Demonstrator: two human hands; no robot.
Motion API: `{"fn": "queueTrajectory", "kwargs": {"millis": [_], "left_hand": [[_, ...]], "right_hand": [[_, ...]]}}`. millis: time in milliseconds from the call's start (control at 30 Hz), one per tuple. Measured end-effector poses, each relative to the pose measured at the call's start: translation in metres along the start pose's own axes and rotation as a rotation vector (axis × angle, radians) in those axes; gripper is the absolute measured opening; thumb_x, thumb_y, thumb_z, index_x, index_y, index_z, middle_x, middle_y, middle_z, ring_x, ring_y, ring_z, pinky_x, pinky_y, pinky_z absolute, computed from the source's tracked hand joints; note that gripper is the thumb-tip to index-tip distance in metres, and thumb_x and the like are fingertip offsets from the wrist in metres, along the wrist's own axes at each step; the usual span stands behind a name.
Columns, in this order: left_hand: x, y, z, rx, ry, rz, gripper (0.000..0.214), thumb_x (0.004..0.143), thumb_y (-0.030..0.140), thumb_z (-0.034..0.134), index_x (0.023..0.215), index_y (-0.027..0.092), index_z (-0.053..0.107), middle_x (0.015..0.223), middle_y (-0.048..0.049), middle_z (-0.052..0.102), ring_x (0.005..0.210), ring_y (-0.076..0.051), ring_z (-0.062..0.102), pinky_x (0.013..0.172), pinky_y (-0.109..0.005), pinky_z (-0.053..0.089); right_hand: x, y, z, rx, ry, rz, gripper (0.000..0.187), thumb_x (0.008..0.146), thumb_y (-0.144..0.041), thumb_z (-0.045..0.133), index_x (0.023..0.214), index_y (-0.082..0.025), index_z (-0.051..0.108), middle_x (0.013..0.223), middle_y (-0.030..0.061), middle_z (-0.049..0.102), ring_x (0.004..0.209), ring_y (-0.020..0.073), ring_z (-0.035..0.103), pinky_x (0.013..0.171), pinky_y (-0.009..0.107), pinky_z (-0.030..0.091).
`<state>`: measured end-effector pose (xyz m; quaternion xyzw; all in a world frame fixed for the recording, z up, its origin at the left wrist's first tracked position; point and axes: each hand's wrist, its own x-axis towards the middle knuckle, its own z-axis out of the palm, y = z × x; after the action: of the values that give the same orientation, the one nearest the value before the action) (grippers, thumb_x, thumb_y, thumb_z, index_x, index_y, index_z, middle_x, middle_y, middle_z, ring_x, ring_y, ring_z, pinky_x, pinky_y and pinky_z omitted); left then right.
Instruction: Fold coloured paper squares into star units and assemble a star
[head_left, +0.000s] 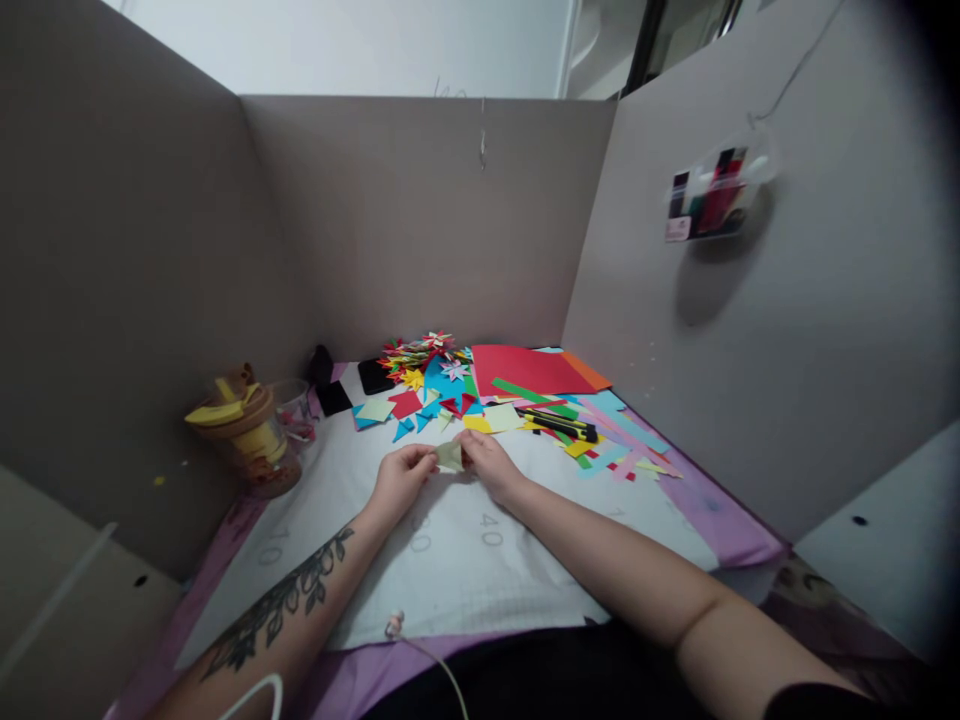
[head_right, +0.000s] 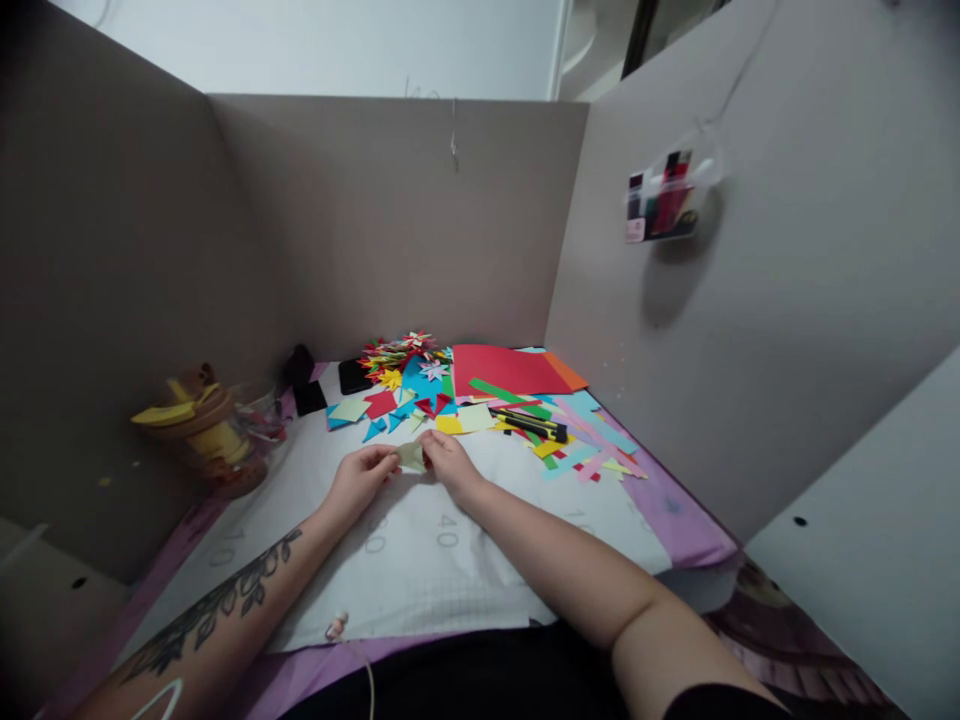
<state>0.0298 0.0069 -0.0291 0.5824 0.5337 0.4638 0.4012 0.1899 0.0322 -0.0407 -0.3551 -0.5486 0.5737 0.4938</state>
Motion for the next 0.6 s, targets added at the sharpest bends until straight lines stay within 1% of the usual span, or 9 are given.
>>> {"fn": "queueTrajectory", "kwargs": {"millis": [100,167,233,367,467,600], "left_hand": [[0.0013,0.0015,-0.0013,-0.073,0.041,-0.019,0.026,0.068,0.033,0.062,0.082,0.013,0.069,0.066,-0.0019,0.067,0.058,-0.012,0.057,0.056,-0.021,0.043],[0.0022,0.0007,-0.0016,-0.119,0.062,-0.031,0.028,0.067,0.034,0.063,0.085,0.012,0.069,0.068,-0.0028,0.068,0.061,-0.013,0.059,0.058,-0.021,0.044],[0.0027,-0.0008,-0.0016,-0.136,0.071,-0.05,0.03,0.067,0.034,0.064,0.087,0.012,0.07,0.07,-0.0035,0.069,0.061,-0.014,0.06,0.059,-0.022,0.045],[0.0028,-0.0024,-0.0012,-0.118,0.044,-0.054,0.031,0.068,0.032,0.064,0.091,0.013,0.071,0.073,-0.0045,0.071,0.062,-0.014,0.06,0.059,-0.022,0.045],[0.0021,-0.0012,-0.0007,-0.111,0.02,-0.046,0.031,0.069,0.033,0.063,0.091,0.013,0.071,0.076,-0.0057,0.071,0.067,-0.016,0.063,0.06,-0.023,0.047],[-0.0001,0.0022,0.0002,-0.066,-0.01,-0.026,0.03,0.069,0.034,0.063,0.089,0.014,0.072,0.075,-0.0057,0.071,0.069,-0.017,0.064,0.061,-0.024,0.048]], "right_hand": [[0.0017,-0.0016,0.0026,0.177,-0.02,0.168,0.032,0.076,-0.05,0.055,0.078,-0.018,0.052,0.07,-0.0003,0.058,0.059,0.0125,0.057,0.054,0.024,0.043],[0.0013,-0.0037,0.004,0.232,-0.042,0.219,0.03,0.071,-0.046,0.062,0.079,-0.018,0.052,0.076,0.0008,0.061,0.063,0.013,0.061,0.054,0.022,0.044],[0.0009,-0.0048,0.0043,0.273,-0.042,0.236,0.031,0.068,-0.043,0.067,0.078,-0.018,0.051,0.075,0.0007,0.062,0.064,0.0128,0.063,0.053,0.021,0.044],[0.0019,-0.0019,0.0029,0.297,-0.033,0.206,0.031,0.062,-0.037,0.073,0.076,-0.017,0.053,0.065,-0.0018,0.06,0.06,0.0104,0.061,0.055,0.02,0.045],[0.0029,0.0016,0.0024,0.25,-0.023,0.159,0.03,0.059,-0.033,0.075,0.075,-0.016,0.056,0.065,-0.0026,0.059,0.058,0.0092,0.058,0.058,0.022,0.046],[0.0026,0.0034,0.0025,0.095,-0.016,0.073,0.025,0.063,-0.033,0.071,0.077,-0.016,0.058,0.065,-0.0025,0.058,0.054,0.0085,0.053,0.055,0.022,0.043]]}}
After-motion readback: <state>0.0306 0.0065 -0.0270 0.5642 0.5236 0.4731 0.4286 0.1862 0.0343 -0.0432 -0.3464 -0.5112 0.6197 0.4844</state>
